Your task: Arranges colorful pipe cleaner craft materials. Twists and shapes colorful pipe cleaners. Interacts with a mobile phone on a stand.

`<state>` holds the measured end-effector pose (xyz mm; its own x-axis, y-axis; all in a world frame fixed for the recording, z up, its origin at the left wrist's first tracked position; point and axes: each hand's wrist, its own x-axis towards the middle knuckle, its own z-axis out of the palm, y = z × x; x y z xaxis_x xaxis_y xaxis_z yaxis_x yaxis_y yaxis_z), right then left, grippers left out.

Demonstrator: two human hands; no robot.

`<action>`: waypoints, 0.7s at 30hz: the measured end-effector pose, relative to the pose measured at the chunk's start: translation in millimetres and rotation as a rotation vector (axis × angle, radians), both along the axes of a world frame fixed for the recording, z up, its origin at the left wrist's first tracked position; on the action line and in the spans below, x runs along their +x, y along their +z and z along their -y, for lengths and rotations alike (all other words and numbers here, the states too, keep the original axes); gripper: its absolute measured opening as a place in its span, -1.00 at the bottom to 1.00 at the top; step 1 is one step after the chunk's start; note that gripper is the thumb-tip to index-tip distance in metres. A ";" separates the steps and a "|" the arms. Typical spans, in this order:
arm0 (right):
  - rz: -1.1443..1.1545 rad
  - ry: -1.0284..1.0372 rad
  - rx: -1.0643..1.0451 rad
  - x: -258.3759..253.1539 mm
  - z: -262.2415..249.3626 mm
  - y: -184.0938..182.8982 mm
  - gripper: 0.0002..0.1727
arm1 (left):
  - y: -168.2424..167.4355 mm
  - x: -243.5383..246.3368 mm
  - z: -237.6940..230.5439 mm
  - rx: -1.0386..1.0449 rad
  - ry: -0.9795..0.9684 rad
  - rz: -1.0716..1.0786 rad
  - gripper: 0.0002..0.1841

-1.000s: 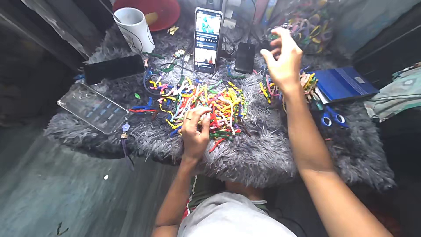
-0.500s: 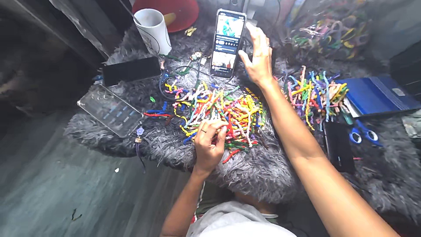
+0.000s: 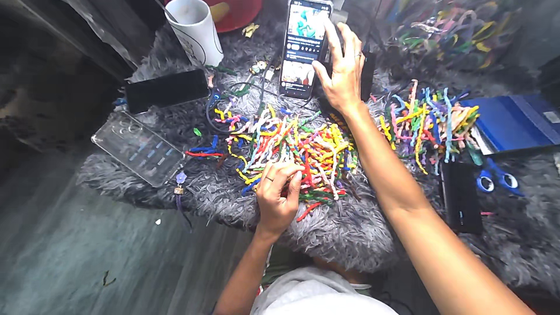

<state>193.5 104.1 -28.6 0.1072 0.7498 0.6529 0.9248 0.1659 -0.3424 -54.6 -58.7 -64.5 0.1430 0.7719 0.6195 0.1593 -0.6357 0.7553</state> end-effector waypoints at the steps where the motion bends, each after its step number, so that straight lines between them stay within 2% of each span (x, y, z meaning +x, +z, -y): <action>1: -0.008 0.001 0.011 -0.3 0.6 1.0 -0.30 | 0.2 -0.1 0.2 -0.001 0.001 -0.006 -0.80; 7: -0.032 0.018 0.001 -5.0 12.2 21.5 -0.31 | 0.3 0.1 0.6 -0.007 0.011 -0.024 -0.80; 11: -0.216 0.129 -0.032 -4.8 28.1 50.8 -0.44 | -0.3 0.1 0.5 0.001 0.008 -0.026 -0.81; 13: -0.230 0.210 -0.182 -2.0 42.6 68.5 -0.63 | -0.2 0.2 0.4 0.003 0.006 -0.023 -0.81; 15: -0.125 0.331 -0.447 -0.3 61.4 84.1 -0.72 | 0.1 0.5 0.0 0.007 0.005 -0.024 -0.81; 18: 0.021 0.456 -0.832 -9.1 87.3 95.1 -0.67 | -0.7 0.4 -0.3 0.014 -0.004 -0.023 -0.82; 21: 0.052 0.483 -0.941 -20.8 102.3 84.0 -0.58 | 0.5 -0.1 0.2 0.008 -0.010 -0.024 -0.82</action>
